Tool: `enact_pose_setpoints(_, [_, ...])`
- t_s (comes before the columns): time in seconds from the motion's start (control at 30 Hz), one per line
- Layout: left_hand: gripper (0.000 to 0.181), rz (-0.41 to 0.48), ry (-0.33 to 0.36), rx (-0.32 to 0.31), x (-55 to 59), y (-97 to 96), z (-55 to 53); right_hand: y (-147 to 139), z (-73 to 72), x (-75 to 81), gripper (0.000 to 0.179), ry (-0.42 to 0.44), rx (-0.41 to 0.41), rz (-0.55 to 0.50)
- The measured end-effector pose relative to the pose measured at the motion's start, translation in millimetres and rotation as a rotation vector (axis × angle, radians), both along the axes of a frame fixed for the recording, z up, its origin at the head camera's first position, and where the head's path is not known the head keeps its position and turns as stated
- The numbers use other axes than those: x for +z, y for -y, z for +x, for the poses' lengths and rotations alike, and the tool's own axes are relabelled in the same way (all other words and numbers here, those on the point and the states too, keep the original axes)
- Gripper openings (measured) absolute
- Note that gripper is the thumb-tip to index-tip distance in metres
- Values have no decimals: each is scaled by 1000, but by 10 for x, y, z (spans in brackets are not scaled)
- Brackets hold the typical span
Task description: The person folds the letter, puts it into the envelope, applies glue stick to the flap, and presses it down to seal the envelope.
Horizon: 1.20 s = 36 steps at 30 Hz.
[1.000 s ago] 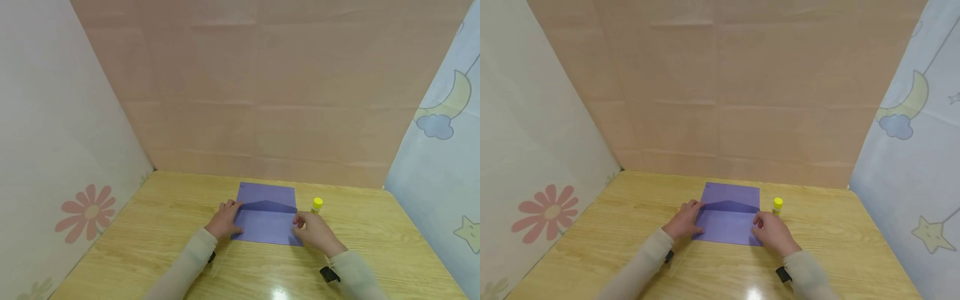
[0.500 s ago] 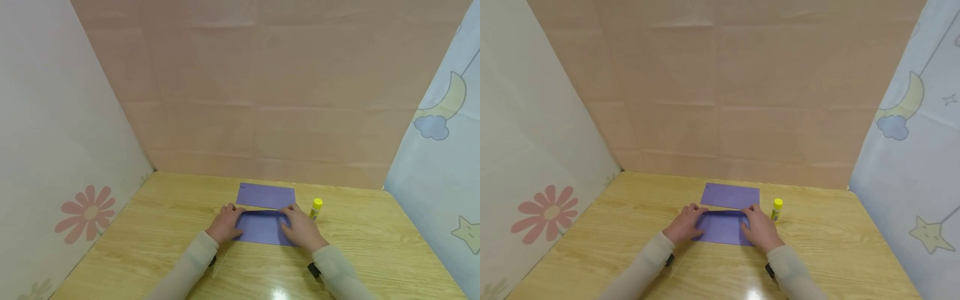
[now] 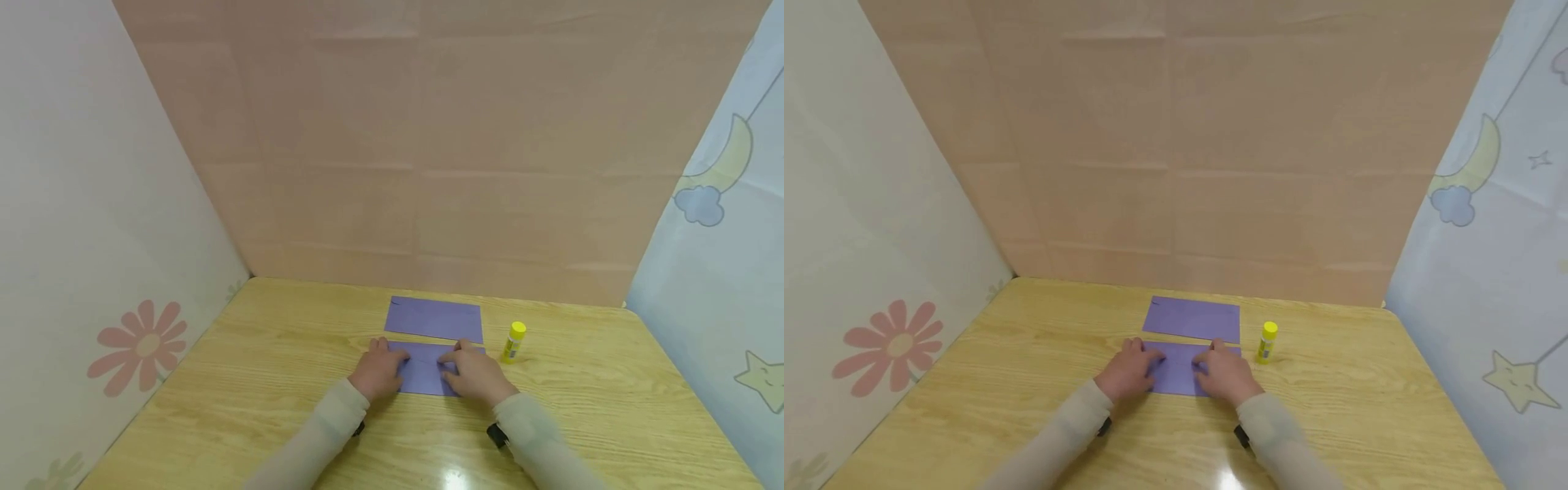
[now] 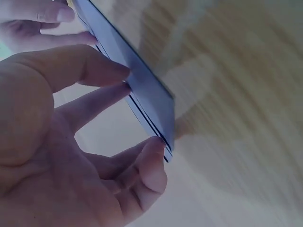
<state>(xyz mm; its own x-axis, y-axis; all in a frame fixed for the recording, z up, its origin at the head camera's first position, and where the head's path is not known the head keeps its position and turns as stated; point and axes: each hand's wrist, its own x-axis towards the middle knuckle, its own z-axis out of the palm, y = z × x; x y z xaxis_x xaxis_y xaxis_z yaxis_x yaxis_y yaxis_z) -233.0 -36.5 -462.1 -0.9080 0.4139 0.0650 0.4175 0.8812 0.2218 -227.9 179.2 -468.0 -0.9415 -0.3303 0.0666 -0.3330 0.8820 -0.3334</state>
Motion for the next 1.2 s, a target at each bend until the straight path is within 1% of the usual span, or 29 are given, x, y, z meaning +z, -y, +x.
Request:
enact_pose_setpoints(0.07, [38, -38, -5, -5, 15, -56, 16, 61, 6, 0, 29, 7, 19, -4])
enact_pose_setpoints(0.13, [38, -69, -15, -23, 34, -111, 32, 113, 13, -1, 31, 6, 35, -3])
enact_pose_setpoints(0.23, [40, -103, -9, -27, 45, -176, 47, 155, 33, 13, 32, 9, 34, 15])
enact_pose_setpoints(0.33, [39, -130, -3, 23, 60, -205, 67, 144, 54, 31, 32, 18, 12, 39])
enact_pose_setpoints(0.43, [39, -145, -8, 78, 75, -192, 86, 79, 66, 48, 31, 21, -16, 55])
enact_pose_setpoints(0.57, [39, -111, -23, 123, 70, -122, 81, -47, 69, 64, 30, 3, -52, 78])
enact_pose_setpoints(0.63, [41, -93, -26, 129, 54, -75, 65, -115, 73, 73, 30, -2, -67, 94])
enact_pose_setpoints(0.73, [42, -70, -32, 118, 34, -15, 49, -203, 91, 88, 31, 14, -85, 99])
enact_pose_setpoints(0.87, [42, -37, -45, 99, 31, 25, 61, -266, 127, 99, 32, 22, -107, 112])
enact_pose_setpoints(1.0, [43, -3, -34, 107, 6, 57, 61, -271, 163, 105, 36, 4, -111, 135])
enact_pose_setpoints(1.2, [44, -24, -33, 119, -25, 86, 24, -272, 157, 86, 38, -4, -127, 140])
